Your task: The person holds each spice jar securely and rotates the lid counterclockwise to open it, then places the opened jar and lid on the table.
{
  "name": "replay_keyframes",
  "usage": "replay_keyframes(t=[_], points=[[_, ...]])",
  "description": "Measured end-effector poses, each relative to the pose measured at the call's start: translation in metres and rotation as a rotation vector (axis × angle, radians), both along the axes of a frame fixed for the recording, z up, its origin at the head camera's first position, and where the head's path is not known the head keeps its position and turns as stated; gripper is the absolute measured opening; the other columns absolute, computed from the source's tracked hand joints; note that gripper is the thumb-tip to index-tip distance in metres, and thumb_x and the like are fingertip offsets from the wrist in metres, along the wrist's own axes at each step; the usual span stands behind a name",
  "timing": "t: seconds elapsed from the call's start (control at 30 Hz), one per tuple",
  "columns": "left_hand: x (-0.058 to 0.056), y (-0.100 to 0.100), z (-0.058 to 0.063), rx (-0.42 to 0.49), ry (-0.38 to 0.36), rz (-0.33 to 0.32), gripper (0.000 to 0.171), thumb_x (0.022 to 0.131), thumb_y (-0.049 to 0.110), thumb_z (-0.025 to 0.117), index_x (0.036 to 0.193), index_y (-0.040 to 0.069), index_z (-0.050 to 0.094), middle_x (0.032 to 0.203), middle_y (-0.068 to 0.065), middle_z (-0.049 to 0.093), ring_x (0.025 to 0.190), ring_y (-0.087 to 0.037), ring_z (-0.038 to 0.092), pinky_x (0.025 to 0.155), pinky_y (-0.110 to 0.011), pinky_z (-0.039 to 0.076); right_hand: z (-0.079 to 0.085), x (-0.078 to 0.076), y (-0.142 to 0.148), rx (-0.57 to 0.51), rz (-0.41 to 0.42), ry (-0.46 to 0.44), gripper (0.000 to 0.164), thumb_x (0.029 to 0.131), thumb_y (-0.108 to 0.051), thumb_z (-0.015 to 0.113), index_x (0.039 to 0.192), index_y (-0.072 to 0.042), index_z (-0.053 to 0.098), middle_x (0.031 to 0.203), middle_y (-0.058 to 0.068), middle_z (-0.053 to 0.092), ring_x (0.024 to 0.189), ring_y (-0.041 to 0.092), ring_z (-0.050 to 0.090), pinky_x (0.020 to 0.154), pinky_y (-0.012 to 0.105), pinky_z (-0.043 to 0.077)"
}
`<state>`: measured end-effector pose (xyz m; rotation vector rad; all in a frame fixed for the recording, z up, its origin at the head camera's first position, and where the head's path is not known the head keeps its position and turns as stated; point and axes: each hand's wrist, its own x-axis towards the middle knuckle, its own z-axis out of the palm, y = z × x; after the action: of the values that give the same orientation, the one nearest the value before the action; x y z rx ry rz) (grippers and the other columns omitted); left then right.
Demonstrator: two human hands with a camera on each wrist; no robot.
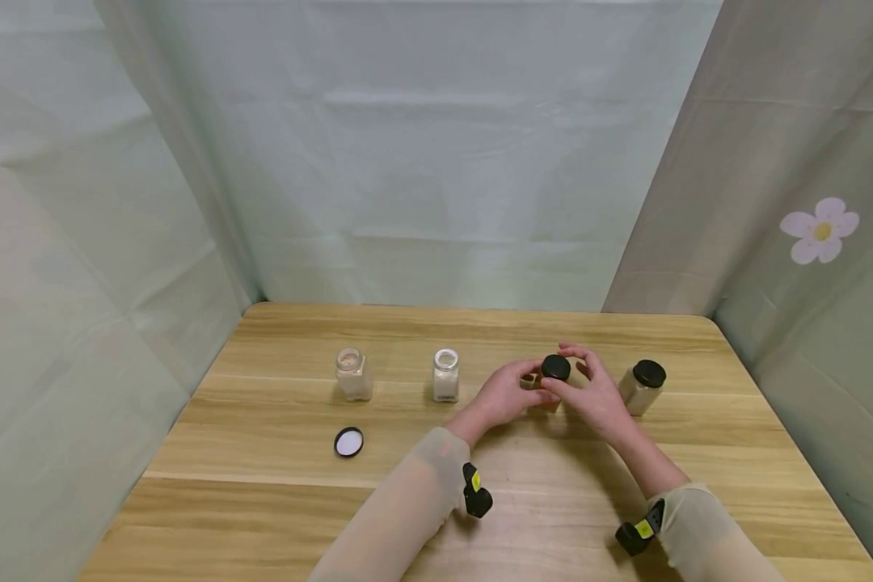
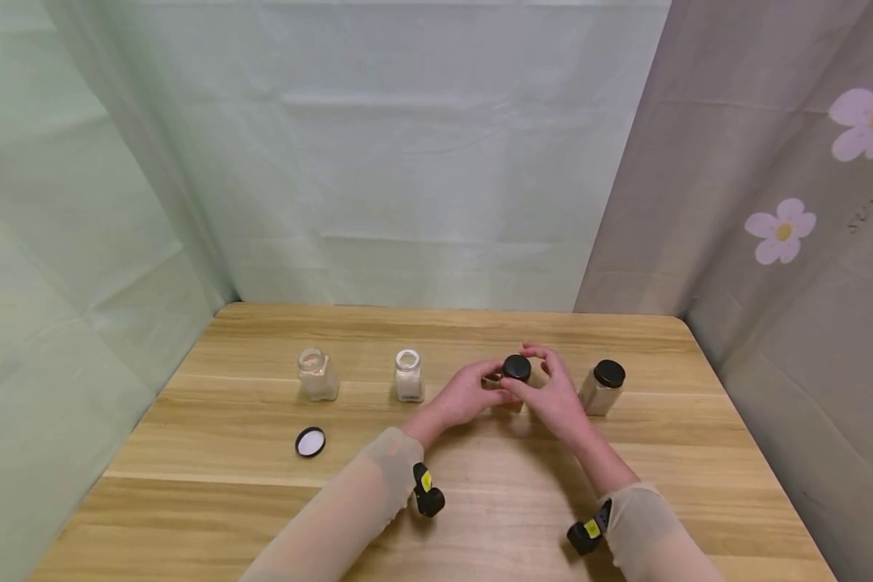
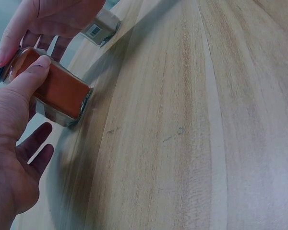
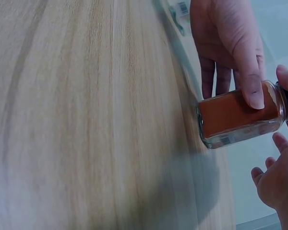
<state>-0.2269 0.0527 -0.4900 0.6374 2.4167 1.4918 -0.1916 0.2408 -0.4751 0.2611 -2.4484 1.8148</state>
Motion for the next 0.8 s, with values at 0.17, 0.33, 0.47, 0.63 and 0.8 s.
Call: replay_keyframes(t=[0.17, 0.33, 0.47, 0.63, 0.8], points=[[0.0, 0.0, 0.0, 0.002, 0.016, -0.004, 0.047, 0.09, 0.035, 0.081, 0.134, 0.027, 0.067, 0.12, 0.013, 0.066, 0.119, -0.018, 0.058, 0.1, -0.036, 0.046, 0.005, 0.002, -0.003, -0.001, -0.01, -0.018, 0.053, 0.089, -0.012, 0.082, 0.127, 0.003, 0.048, 0.155, 0.02, 0.04, 0.147, 0.036, 0.028, 0.119, 0.058, 0.015], [0.0, 0.0, -0.001, 0.006, 0.011, -0.001, 0.05, 0.089, 0.037, 0.082, 0.135, 0.028, 0.067, 0.119, 0.015, 0.066, 0.118, -0.017, 0.058, 0.099, -0.034, 0.046, 0.023, 0.011, -0.01, 0.0, -0.012, -0.031, 0.047, 0.09, -0.01, 0.08, 0.122, 0.006, 0.048, 0.153, 0.025, 0.041, 0.146, 0.041, 0.029, 0.118, 0.06, 0.016], [0.0, 0.0, -0.001, 0.011, 0.01, 0.0, 0.051, 0.089, 0.038, 0.082, 0.136, 0.028, 0.067, 0.119, 0.014, 0.066, 0.116, -0.015, 0.058, 0.098, -0.033, 0.046, 0.022, 0.011, -0.009, 0.002, -0.014, -0.021, 0.047, 0.091, -0.01, 0.079, 0.122, 0.007, 0.049, 0.153, 0.025, 0.041, 0.145, 0.041, 0.03, 0.117, 0.061, 0.017], [0.0, 0.001, -0.002, 0.015, 0.01, -0.006, 0.05, 0.089, 0.037, 0.082, 0.135, 0.028, 0.067, 0.119, 0.015, 0.066, 0.115, -0.014, 0.057, 0.098, -0.033, 0.046, 0.003, 0.0, -0.002, -0.001, -0.017, -0.002, 0.047, 0.09, -0.014, 0.081, 0.122, 0.003, 0.051, 0.153, 0.02, 0.043, 0.146, 0.034, 0.031, 0.119, 0.058, 0.016], [0.0, 0.0, -0.002, 0.03, 0.008, -0.011, 0.051, 0.089, 0.036, 0.082, 0.137, 0.027, 0.066, 0.119, 0.013, 0.066, 0.114, -0.014, 0.057, 0.098, -0.033, 0.046, -0.003, -0.002, 0.001, 0.008, -0.003, 0.014, 0.046, 0.091, -0.019, 0.081, 0.122, 0.001, 0.053, 0.153, 0.017, 0.044, 0.146, 0.032, 0.032, 0.119, 0.058, 0.017]])
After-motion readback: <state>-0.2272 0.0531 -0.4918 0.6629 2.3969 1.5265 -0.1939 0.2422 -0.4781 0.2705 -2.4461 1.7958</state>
